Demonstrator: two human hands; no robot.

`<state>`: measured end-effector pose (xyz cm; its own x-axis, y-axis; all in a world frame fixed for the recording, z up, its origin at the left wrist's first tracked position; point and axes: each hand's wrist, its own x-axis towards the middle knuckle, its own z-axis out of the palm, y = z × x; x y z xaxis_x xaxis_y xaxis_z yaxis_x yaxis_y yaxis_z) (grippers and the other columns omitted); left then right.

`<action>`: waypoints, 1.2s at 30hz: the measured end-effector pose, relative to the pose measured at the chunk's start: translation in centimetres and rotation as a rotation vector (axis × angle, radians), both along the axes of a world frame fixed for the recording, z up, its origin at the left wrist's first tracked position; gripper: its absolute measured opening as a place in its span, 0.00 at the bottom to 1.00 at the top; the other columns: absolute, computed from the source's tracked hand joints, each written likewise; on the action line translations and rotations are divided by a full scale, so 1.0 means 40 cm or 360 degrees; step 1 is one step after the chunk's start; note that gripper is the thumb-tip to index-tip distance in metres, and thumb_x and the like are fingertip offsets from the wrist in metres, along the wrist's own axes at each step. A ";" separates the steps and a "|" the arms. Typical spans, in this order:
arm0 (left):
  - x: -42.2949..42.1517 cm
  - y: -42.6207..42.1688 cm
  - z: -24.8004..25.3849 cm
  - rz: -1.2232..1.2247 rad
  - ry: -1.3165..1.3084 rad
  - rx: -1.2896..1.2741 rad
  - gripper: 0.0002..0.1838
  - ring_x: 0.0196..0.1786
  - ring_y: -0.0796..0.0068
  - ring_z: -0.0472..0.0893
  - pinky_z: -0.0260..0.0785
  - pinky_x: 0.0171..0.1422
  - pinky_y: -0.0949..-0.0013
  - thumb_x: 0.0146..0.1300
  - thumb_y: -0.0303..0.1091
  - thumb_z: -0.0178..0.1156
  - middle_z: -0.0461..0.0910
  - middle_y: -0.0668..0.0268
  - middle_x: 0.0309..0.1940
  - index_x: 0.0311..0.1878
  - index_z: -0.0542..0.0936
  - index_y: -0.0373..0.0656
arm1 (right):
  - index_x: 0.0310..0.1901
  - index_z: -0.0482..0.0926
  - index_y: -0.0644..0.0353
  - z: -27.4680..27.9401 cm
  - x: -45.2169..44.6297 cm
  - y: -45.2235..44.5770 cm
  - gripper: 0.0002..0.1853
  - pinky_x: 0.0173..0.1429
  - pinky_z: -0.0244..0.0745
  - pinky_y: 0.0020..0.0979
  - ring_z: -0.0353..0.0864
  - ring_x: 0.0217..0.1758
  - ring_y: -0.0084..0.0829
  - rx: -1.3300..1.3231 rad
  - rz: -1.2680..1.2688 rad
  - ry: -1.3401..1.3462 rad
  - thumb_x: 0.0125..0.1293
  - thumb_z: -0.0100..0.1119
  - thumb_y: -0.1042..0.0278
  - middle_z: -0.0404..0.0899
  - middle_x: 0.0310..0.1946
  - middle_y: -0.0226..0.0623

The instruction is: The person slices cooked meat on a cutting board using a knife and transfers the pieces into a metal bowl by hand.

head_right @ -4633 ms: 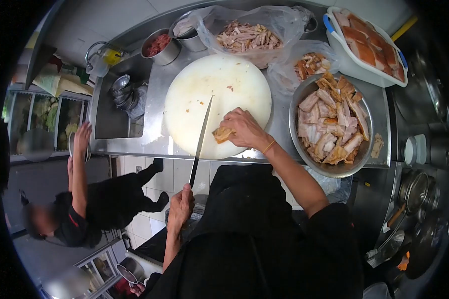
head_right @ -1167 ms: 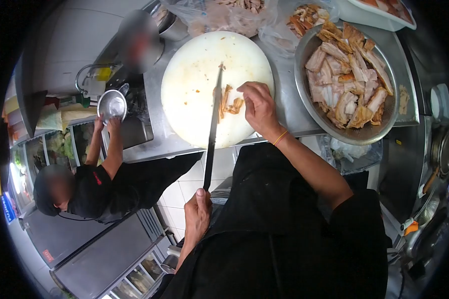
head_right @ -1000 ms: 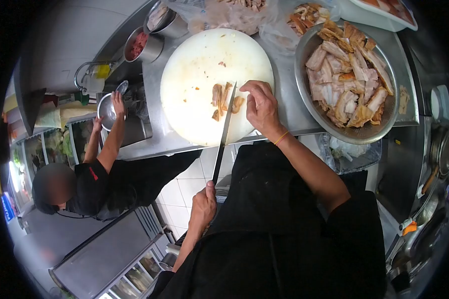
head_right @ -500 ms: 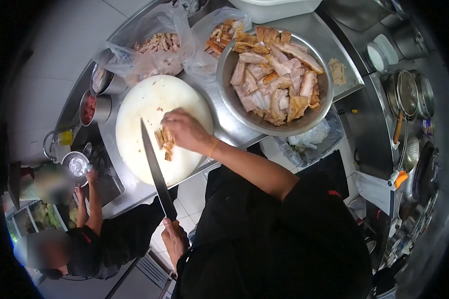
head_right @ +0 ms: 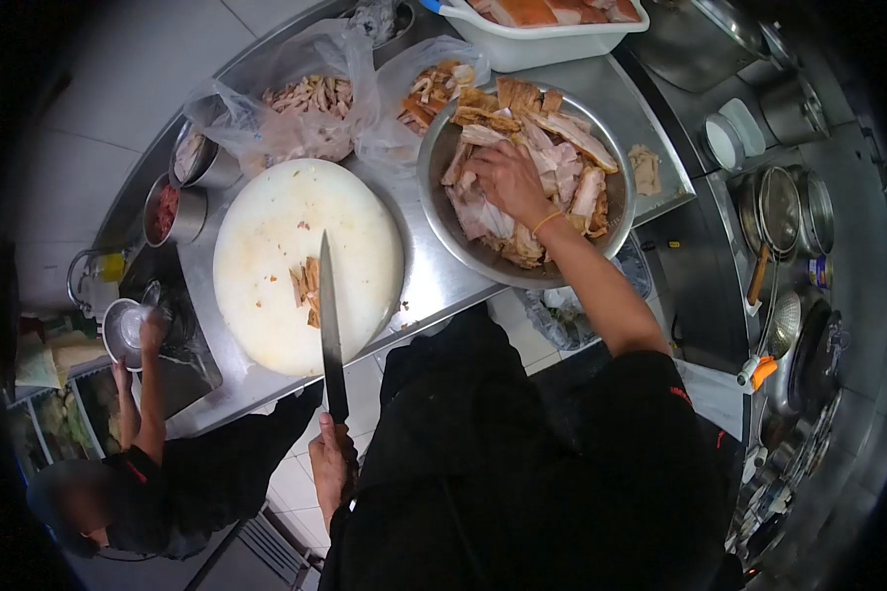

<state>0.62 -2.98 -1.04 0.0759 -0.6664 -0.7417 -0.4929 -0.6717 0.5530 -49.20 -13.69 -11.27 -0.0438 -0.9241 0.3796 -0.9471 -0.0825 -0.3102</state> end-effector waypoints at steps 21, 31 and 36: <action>-0.025 -0.021 0.002 0.0066 -0.0049 -0.0001 0.41 0.13 0.78 0.66 0.57 0.16 0.70 0.75 0.72 0.42 0.66 0.69 0.13 0.23 0.72 0.42 | 0.46 0.84 0.61 0.182 -0.120 0.176 0.08 0.44 0.76 0.29 0.79 0.36 0.26 0.1000 -0.0430 -0.1240 0.66 0.64 0.72 0.81 0.34 0.28; -0.037 -0.044 -0.008 -0.0031 -0.0067 -0.0108 0.41 0.12 0.78 0.66 0.57 0.15 0.70 0.73 0.74 0.43 0.66 0.69 0.12 0.22 0.71 0.42 | 0.45 0.84 0.58 -0.021 0.066 -0.038 0.15 0.60 0.71 0.43 0.76 0.59 0.40 0.0053 0.0102 0.0347 0.53 0.63 0.77 0.83 0.44 0.34; -0.033 -0.027 -0.024 0.0051 -0.0053 -0.0098 0.41 0.14 0.79 0.68 0.58 0.17 0.71 0.73 0.75 0.43 0.67 0.70 0.14 0.25 0.72 0.42 | 0.39 0.84 0.58 -0.017 0.055 -0.083 0.10 0.54 0.73 0.42 0.80 0.50 0.40 0.0046 0.0114 0.0136 0.53 0.63 0.76 0.83 0.36 0.36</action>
